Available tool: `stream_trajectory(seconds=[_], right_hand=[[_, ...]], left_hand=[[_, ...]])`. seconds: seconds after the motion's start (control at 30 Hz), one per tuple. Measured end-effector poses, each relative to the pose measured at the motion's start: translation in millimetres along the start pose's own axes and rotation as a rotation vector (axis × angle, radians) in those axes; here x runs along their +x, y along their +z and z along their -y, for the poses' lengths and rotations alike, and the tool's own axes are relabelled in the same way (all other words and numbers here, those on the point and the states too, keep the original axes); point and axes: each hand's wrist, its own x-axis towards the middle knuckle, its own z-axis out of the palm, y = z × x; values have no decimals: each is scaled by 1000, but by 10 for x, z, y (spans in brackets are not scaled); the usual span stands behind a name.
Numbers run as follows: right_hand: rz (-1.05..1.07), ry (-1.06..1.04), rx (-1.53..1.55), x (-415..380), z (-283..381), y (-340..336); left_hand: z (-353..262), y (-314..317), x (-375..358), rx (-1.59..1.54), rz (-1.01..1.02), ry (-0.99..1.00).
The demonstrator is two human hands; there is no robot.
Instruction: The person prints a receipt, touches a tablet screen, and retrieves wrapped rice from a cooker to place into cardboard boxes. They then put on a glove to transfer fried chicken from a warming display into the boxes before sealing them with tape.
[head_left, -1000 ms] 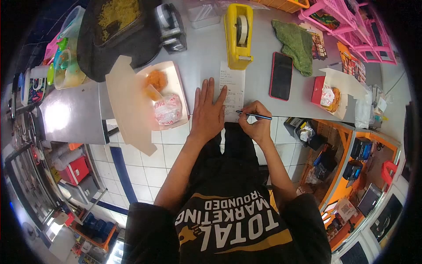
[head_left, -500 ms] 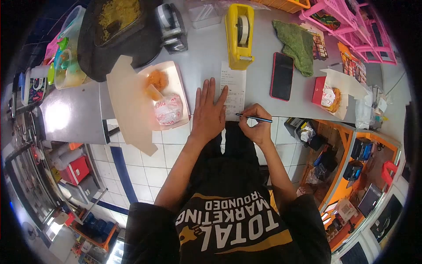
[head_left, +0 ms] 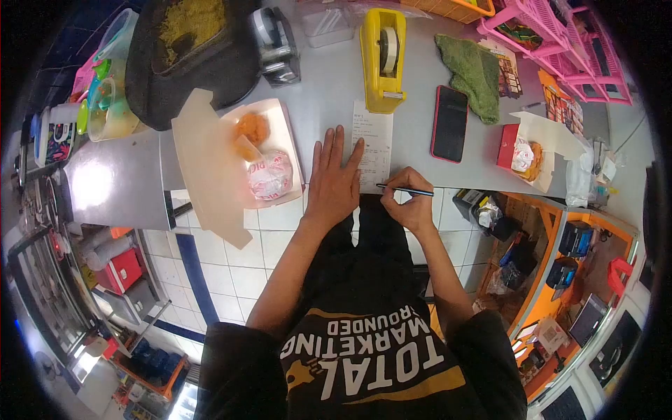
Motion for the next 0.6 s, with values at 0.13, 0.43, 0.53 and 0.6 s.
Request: stream_trajectory(seconds=[0.13,0.43,0.53,0.6], right_hand=[[8,-33,2,-22,-32,26],[-170,302,-353,1103,23,-368],[-137,282,-641,1448,-4,-362],[-148,253,-729,1506,42,-377]], left_hand=[[-1,-9,-4,5,3,-7],[-30,-127,-34,-43,-10,28],[-84,-344,-62,-79,-26,33],[-95,-445,-92,-36,-25,40]])
